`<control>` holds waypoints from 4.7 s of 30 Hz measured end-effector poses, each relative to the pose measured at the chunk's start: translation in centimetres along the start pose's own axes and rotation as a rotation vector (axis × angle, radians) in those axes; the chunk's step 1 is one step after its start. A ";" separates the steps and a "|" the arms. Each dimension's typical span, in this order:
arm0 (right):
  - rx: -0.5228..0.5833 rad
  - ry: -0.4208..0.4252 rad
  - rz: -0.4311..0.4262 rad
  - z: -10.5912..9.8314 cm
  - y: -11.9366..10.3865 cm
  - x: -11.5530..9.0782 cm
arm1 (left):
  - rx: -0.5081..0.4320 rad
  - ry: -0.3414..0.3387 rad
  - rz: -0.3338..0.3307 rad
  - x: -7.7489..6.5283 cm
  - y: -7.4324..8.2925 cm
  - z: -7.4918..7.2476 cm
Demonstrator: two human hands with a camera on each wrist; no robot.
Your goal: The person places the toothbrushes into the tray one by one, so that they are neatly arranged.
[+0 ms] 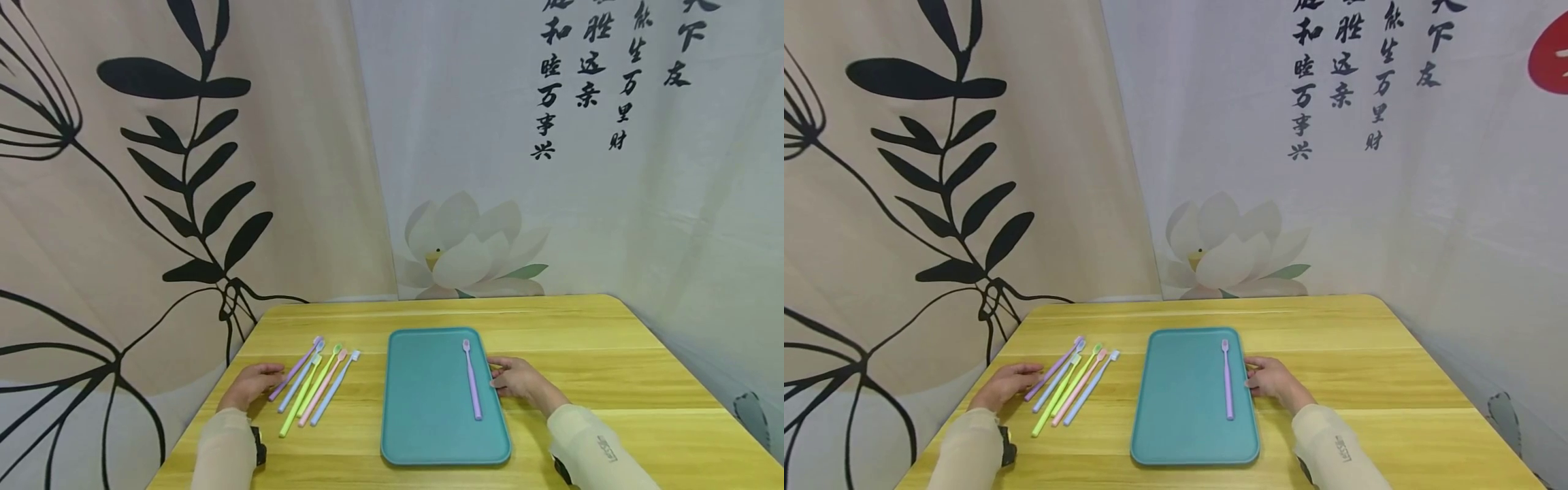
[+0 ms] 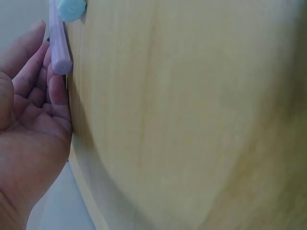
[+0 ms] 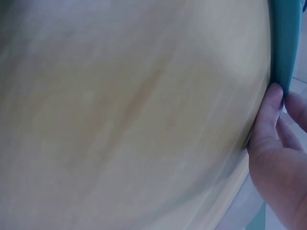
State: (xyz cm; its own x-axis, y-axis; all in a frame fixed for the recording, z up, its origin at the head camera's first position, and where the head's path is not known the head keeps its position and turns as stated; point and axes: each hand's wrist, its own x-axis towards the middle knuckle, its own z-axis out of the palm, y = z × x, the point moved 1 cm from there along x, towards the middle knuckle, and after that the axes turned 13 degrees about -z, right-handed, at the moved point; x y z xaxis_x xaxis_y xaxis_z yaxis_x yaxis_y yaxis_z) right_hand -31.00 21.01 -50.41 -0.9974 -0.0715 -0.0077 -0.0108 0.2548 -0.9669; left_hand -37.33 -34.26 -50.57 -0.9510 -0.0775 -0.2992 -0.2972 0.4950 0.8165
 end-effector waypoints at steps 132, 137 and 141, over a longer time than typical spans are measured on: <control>0.078 -0.019 0.006 -0.1 0.0 0.1 | -0.394 0.029 0.001 -8.9 16.3 28.6; 0.077 -0.018 0.003 -0.2 0.1 0.1 | -0.354 0.068 -0.024 -9.2 16.4 29.8; 0.074 -0.016 0.004 -0.1 0.2 0.1 | -0.310 0.095 -0.026 -9.5 16.4 30.6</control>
State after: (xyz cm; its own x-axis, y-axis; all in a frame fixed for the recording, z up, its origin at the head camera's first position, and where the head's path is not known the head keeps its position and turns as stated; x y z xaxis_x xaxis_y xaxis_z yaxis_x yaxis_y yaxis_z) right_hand -31.14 21.17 -50.54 -0.9962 -0.0860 -0.0147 -0.0013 0.1827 -0.9832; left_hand -30.55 1.09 -49.44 -0.9421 -0.1740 -0.2867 -0.3194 0.2054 0.9251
